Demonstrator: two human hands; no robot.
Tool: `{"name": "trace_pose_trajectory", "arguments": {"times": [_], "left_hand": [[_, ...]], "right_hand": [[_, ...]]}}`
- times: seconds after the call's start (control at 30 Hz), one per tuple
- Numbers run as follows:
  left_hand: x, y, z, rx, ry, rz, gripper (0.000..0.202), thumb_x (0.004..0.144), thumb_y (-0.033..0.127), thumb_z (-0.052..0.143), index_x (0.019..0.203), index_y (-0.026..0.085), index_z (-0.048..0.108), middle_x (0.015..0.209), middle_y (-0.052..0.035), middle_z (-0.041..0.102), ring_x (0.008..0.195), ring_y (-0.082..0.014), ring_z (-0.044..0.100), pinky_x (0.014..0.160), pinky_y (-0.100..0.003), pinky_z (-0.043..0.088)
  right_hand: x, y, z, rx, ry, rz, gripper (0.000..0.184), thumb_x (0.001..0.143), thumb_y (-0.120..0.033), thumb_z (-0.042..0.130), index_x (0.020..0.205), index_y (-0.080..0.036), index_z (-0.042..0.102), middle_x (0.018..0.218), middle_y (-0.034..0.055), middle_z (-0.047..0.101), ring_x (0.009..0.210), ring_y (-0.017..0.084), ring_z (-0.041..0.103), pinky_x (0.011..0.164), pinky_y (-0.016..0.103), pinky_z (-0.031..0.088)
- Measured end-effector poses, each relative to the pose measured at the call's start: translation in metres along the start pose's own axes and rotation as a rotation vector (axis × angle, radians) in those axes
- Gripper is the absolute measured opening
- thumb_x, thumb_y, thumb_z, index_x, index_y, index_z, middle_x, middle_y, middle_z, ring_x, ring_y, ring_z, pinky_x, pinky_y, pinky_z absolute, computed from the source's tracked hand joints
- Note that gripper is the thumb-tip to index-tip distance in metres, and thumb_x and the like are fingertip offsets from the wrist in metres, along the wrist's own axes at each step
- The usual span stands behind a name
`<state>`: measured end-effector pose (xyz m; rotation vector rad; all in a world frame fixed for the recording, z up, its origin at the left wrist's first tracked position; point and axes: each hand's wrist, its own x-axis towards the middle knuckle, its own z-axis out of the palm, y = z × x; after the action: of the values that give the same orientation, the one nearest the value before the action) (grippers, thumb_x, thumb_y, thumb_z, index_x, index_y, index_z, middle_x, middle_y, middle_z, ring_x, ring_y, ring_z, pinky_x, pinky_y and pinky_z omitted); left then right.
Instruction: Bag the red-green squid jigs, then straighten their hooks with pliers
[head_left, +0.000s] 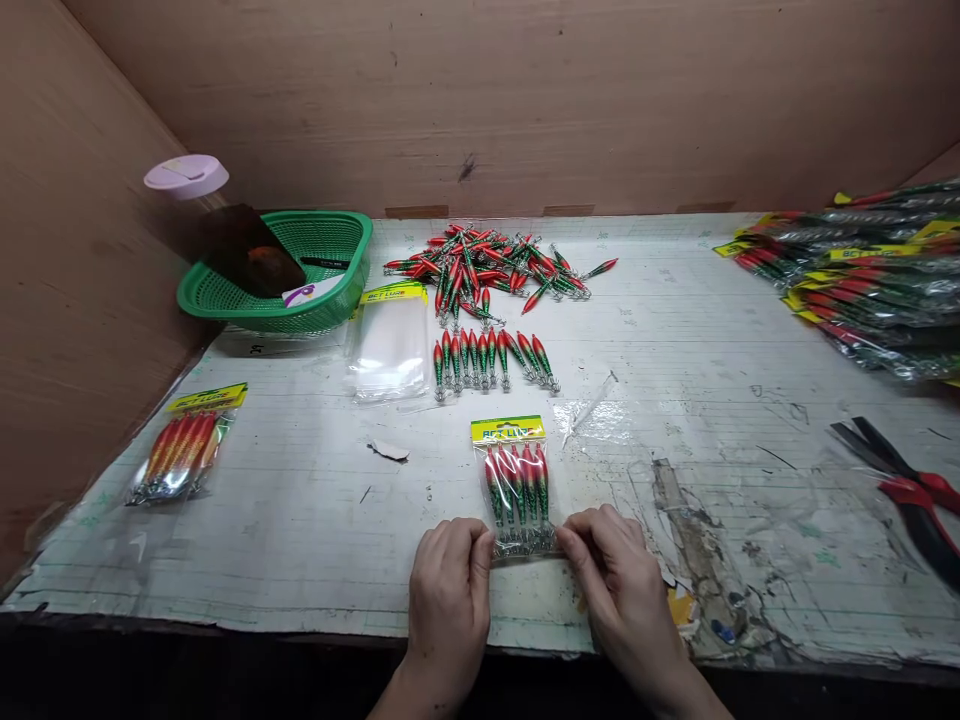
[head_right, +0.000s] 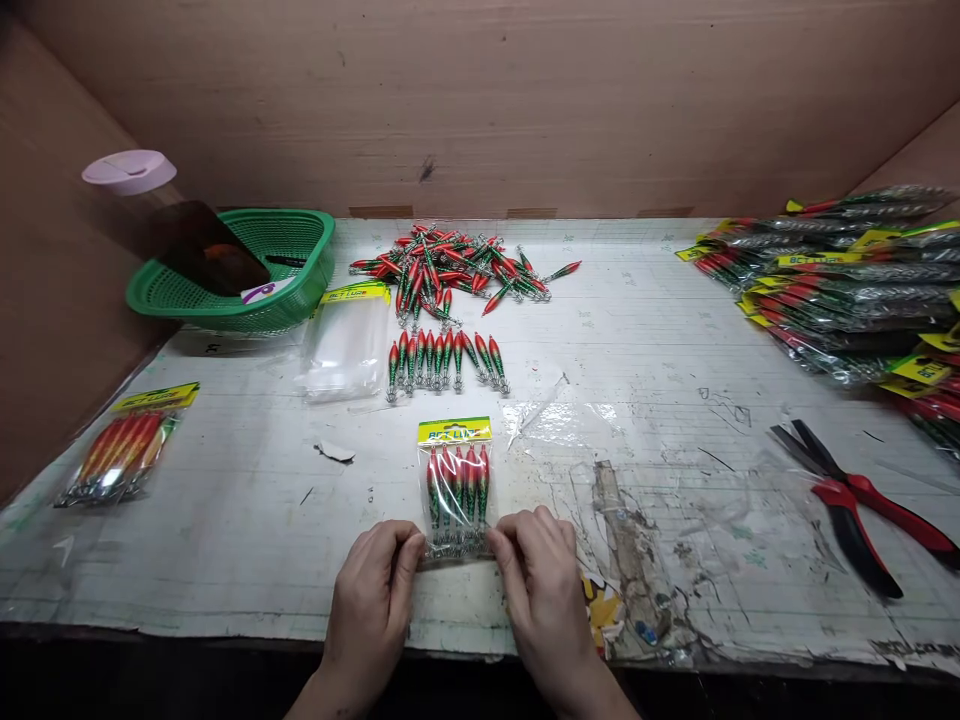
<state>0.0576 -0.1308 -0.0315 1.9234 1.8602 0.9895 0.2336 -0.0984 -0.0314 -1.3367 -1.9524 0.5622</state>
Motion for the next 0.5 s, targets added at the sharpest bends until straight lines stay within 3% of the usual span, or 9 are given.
{"name": "trace_pose_trajectory", "arguments": {"times": [0.23,0.4,0.5], "left_hand": [[0.009,0.004,0.013,0.292,0.073,-0.060,0.027,0.091,0.017,0.044,0.064,0.022,0.042,0.053,0.0032,0.048,0.050,-0.0152,0.047,0.052,-0.027,0.034],[0.026,0.004,0.006,0.318,-0.063,-0.098,0.025,0.082,0.014,0.050,0.059,0.022,0.042,0.053,0.0026,0.051,0.049,-0.0153,0.052,0.048,-0.025,0.034],[0.031,-0.001,0.001,0.314,-0.089,-0.131,0.026,0.084,0.015,0.044,0.059,0.023,0.045,0.059,-0.0006,0.055,0.051,-0.0174,0.055,0.048,-0.027,0.036]], "right_hand": [[0.000,-0.009,0.023,-0.167,0.111,0.111,0.023,0.095,-0.018,0.040,0.073,-0.022,0.045,0.064,-0.0014,0.051,0.064,0.018,0.046,0.067,0.033,0.028],[0.007,-0.008,0.031,-0.231,0.161,0.140,0.022,0.090,-0.015,0.041,0.069,-0.023,0.043,0.071,0.0020,0.049,0.070,0.021,0.044,0.064,0.033,0.027],[0.007,-0.003,0.034,-0.243,0.210,0.107,0.015,0.085,-0.011,0.043,0.075,-0.023,0.044,0.073,0.0030,0.050,0.069,0.022,0.047,0.062,0.033,0.032]]}}
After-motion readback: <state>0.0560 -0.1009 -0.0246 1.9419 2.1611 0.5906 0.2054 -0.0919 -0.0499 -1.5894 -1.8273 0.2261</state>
